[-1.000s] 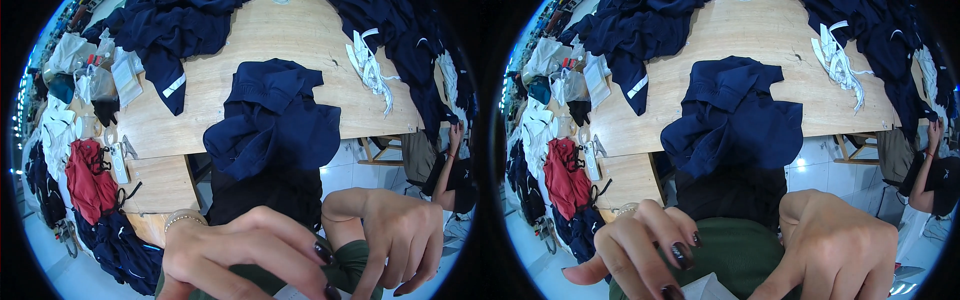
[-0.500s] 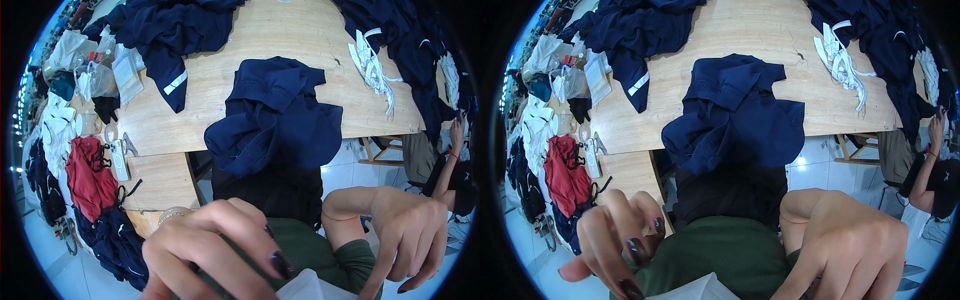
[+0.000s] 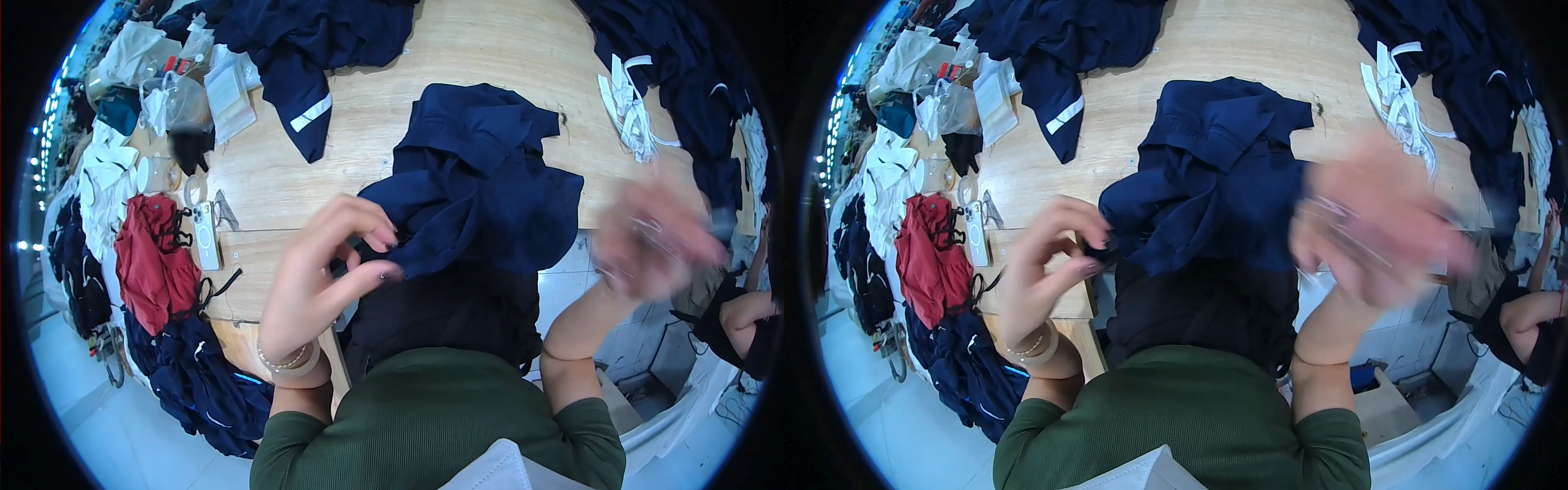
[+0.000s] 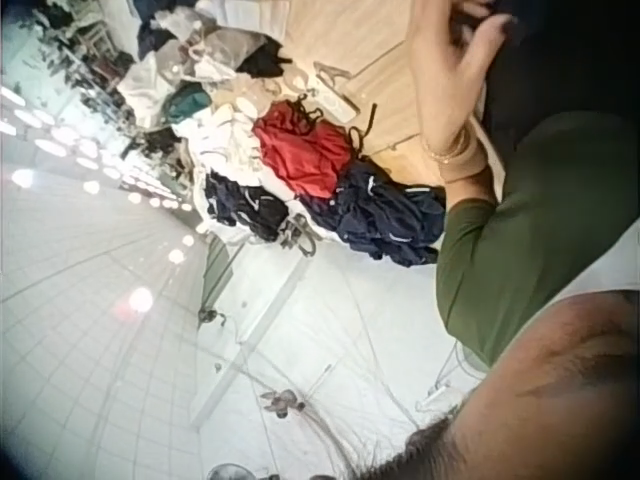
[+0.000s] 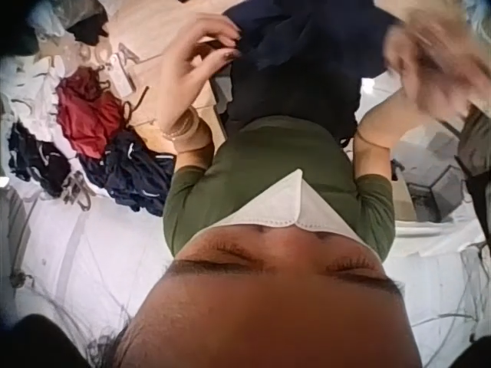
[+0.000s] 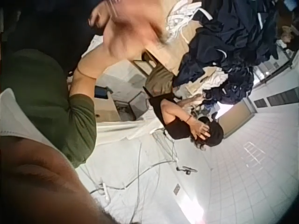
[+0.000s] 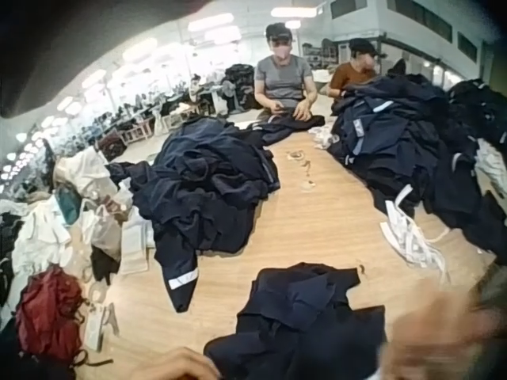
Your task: Trimming loose threads from navy blue athletic garments using manual thread snips at a garment factory workstation.
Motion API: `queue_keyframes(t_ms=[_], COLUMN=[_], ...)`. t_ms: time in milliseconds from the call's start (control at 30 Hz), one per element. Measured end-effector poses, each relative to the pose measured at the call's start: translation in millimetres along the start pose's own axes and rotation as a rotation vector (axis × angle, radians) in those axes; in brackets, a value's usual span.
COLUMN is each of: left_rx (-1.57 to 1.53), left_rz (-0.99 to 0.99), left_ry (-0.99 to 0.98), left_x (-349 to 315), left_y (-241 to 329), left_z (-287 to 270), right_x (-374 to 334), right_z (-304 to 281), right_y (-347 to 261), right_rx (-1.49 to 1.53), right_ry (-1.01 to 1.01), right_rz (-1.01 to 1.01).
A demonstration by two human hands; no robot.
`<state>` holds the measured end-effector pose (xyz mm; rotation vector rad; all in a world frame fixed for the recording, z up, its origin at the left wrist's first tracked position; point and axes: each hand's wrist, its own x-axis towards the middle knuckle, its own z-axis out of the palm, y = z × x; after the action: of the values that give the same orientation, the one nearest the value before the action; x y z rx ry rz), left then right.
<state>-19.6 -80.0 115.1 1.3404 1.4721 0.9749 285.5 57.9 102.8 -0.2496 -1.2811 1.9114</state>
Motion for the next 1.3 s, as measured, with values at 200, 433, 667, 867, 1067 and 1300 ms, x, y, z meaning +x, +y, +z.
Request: queue_keyframes(t_ms=[200, 433, 667, 867, 1067, 1300], left_rx=[0.314, -0.075, 0.249, 0.513, 0.38, 0.487], left_rz=[-0.041, -0.057, 0.265, -0.046, 0.304, 0.338], left_ry=[-0.055, -0.074, 0.391, 0.133, 0.552, 0.373], left_x=[-15, -15, -15, 61, 73, 67], left_y=[-100, -69, 30, -68, -73, -111], left_z=[46, -10, -95, -43, 55, 119], right_x=[26, 45, 55, 66, 59, 58], right_z=[13, 14, 27, -23, -30, 13], right_y=[129, 68, -13, 99, 138, 144], right_rx=[-0.828, -0.48, -0.522, -0.759, -0.907, -0.592], right_ry=[-0.195, -0.166, 0.047, 0.283, 0.312, 0.315], right_rz=[0.378, 0.399, -0.081, 0.23, 0.015, 0.058])
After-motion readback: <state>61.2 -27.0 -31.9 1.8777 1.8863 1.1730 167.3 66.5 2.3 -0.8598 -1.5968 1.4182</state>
